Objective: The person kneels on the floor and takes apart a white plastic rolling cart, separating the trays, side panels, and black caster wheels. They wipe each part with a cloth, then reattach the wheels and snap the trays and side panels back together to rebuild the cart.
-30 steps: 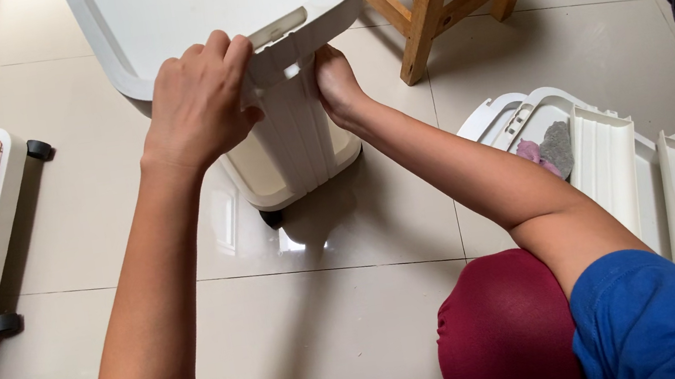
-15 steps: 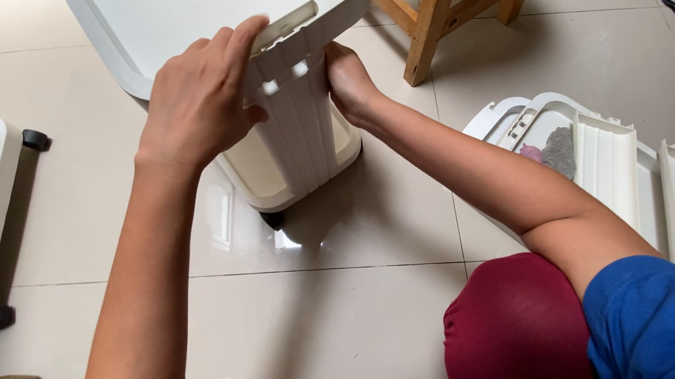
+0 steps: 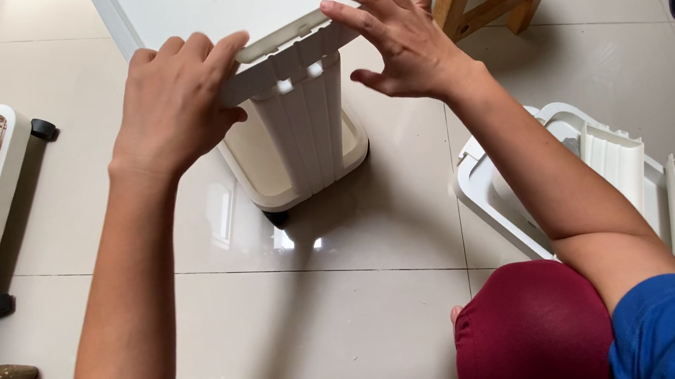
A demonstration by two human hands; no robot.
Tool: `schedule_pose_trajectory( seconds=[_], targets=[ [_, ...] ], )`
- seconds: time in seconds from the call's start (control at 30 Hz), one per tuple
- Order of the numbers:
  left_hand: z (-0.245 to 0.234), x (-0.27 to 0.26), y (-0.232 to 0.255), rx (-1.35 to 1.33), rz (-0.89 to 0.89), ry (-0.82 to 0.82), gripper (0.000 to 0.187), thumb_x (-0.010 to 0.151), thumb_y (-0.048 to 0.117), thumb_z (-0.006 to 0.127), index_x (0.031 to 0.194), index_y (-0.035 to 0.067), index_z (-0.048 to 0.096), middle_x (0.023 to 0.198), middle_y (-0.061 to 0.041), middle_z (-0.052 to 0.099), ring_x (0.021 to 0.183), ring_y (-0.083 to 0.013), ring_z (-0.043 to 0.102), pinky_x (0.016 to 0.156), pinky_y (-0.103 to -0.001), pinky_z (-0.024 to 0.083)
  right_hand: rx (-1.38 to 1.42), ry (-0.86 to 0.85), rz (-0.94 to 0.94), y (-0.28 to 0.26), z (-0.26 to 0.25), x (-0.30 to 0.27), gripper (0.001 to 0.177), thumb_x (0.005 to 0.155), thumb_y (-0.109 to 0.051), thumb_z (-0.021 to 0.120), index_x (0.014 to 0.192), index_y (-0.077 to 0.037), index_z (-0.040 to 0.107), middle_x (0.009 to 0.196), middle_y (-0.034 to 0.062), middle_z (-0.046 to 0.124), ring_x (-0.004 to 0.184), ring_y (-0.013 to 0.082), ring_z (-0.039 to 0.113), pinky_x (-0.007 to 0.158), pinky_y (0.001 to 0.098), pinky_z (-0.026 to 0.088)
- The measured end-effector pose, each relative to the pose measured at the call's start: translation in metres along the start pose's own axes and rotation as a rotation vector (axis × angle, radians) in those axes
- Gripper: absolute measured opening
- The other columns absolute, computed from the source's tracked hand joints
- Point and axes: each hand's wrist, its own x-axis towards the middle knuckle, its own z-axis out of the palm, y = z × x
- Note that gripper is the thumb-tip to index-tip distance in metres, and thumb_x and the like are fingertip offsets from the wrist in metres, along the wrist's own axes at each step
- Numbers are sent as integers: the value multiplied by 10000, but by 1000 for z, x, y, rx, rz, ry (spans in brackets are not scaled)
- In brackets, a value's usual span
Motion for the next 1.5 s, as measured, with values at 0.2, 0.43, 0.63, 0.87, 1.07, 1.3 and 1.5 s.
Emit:
schedule_pose_trajectory(
  seconds=[0.2,0.43,0.63,0.87,1.07,1.3,1.5],
  targets=[
    [14,0,-6,-111,80,34,761,726,294,908,1395,124,588,988,-29,638,943,-214,627,767,-387,482,-8,69,5,3,19,8,942,781,-412,1004,1480,-316,380,1351,0,441,1368,214,426,1176,556,209],
    [14,8,-3,-133,89,41,891,659,358,930,1447,186,549,970,-46,650,873,-226,634,738,-387,509,-38,152,25,13,28,3,953,726,-516,997,1427,-317,382,1334,-5,467,1340,232,450,1138,572,233],
    [17,0,-15,-46,111,58,982,652,338,928,1537,380,506,938,-37,649,833,-214,636,692,-363,505,-40,170,18,0,30,6,983,774,-546,976,1513,-262,394,1445,-3,483,1421,243,444,1189,576,218],
    [33,-12,-36,17,160,275,852,713,427,936,1490,374,593,860,-14,607,750,-178,597,630,-335,474,-66,160,27,-12,34,17,898,810,-510,946,1513,-245,454,1485,-10,496,1448,226,444,1195,566,226],
    [51,-17,-47,61,147,385,799,731,539,938,1452,399,623,791,13,561,690,-148,558,584,-314,432,-80,152,-8,-13,35,21,872,836,-410,938,1537,-219,457,1523,-12,509,1472,214,441,1211,523,243],
    [52,-19,-42,47,104,287,861,629,554,932,1415,362,639,825,18,580,724,-149,574,630,-319,453,-64,173,6,-15,41,20,813,896,-396,917,1538,-206,457,1526,-14,520,1470,209,445,1206,517,238],
    [47,-23,-37,3,114,354,783,727,699,845,1391,316,682,811,23,556,727,-161,541,659,-329,433,-4,211,43,-23,50,14,785,950,-357,936,1540,-217,436,1493,1,517,1458,230,438,1214,537,219]
  ],
)
